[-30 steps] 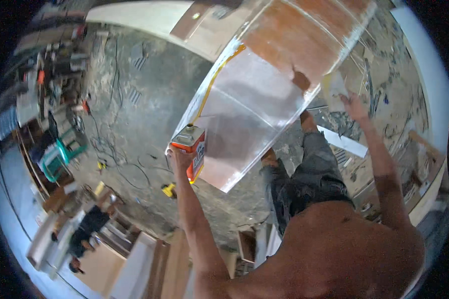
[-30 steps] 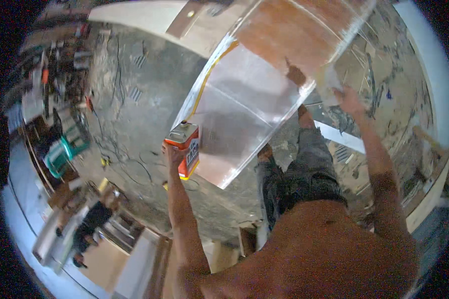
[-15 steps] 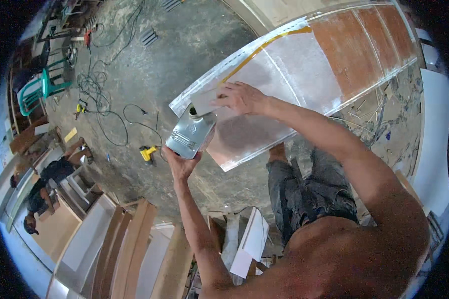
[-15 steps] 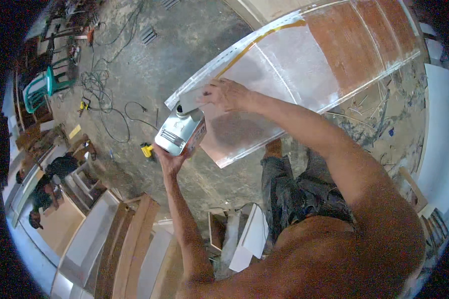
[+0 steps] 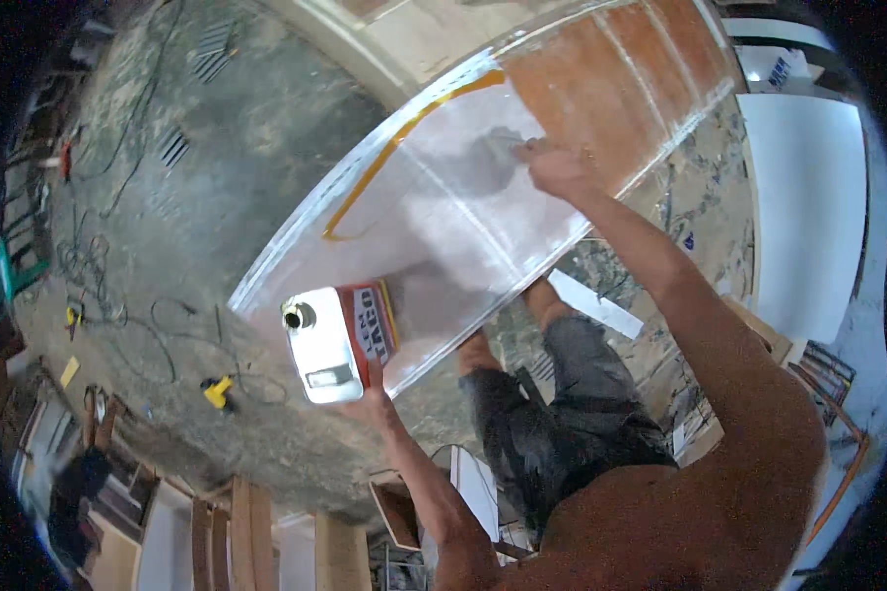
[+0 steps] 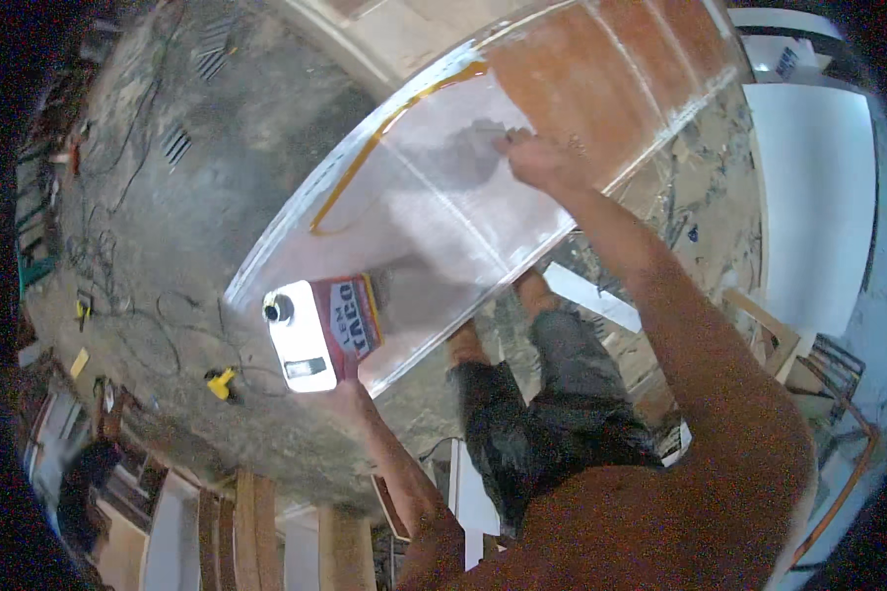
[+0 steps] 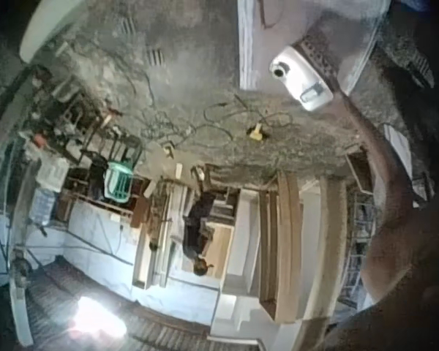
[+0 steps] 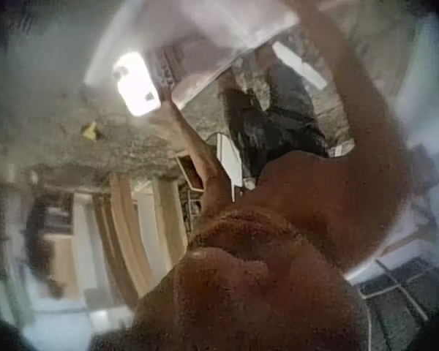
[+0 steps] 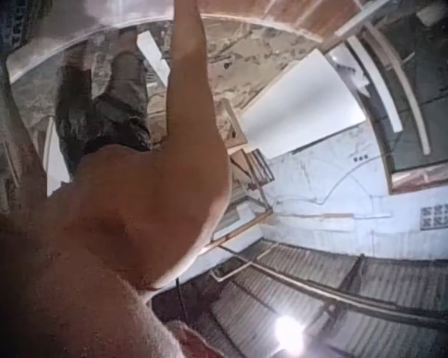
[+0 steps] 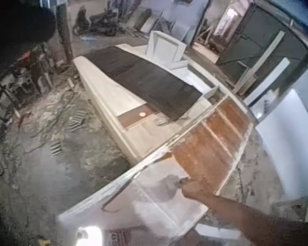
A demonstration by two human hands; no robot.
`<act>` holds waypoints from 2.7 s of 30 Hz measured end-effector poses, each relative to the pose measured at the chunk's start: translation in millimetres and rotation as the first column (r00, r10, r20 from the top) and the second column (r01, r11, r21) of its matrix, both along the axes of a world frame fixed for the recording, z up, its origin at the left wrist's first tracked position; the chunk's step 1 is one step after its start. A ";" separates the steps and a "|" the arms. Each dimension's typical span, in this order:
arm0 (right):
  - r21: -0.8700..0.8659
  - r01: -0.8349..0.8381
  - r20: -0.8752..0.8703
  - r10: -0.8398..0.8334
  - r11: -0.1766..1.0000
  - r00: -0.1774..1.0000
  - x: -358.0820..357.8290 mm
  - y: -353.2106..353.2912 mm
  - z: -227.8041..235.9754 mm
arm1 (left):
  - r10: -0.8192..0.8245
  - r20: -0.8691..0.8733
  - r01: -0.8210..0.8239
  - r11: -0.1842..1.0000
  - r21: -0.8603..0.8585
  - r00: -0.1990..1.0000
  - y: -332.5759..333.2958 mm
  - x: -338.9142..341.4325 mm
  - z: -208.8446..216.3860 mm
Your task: The person spreads adhesive onto a wooden board using a small flat applicator, repeatedly dipping the applicator into a metal can of glue and wiping it across the board surface.
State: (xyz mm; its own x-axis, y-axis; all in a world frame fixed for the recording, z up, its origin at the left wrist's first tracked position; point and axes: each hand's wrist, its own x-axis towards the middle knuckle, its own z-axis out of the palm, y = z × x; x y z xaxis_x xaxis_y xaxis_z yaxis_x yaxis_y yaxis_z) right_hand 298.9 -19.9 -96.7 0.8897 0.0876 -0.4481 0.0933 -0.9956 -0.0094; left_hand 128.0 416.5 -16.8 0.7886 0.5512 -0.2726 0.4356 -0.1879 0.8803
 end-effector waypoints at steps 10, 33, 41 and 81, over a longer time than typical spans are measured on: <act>0.197 -0.296 -0.029 0.307 0.935 0.951 47.6 -79.9 -0.7 | 0.068 0.015 -0.070 0.985 0.156 0.998 -89.2 -31.2 -21.5; 0.030 -0.481 0.349 0.441 0.876 0.827 130.6 -107.0 -104.9 | 0.283 -0.150 -0.233 0.930 0.285 0.947 -108.5 -61.8 -44.6; 0.012 -0.509 0.430 0.455 0.861 0.780 148.7 -124.0 -96.8 | 0.249 -0.173 -0.212 0.955 0.208 0.953 -102.0 -68.7 -54.5; 0.214 -0.035 0.066 0.022 0.976 0.998 182.4 -83.0 -57.8 | 0.361 -0.454 -0.185 0.903 0.387 0.814 -116.4 -78.0 -49.6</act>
State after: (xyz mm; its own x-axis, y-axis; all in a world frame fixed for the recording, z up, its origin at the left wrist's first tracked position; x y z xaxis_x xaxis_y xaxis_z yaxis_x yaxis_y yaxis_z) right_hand 481.4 -102.9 -154.5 0.9112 0.2013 -0.3595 0.1286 -0.9679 -0.2161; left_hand 50.0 300.0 -66.4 0.3901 0.8459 -0.3637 0.8740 -0.2158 0.4354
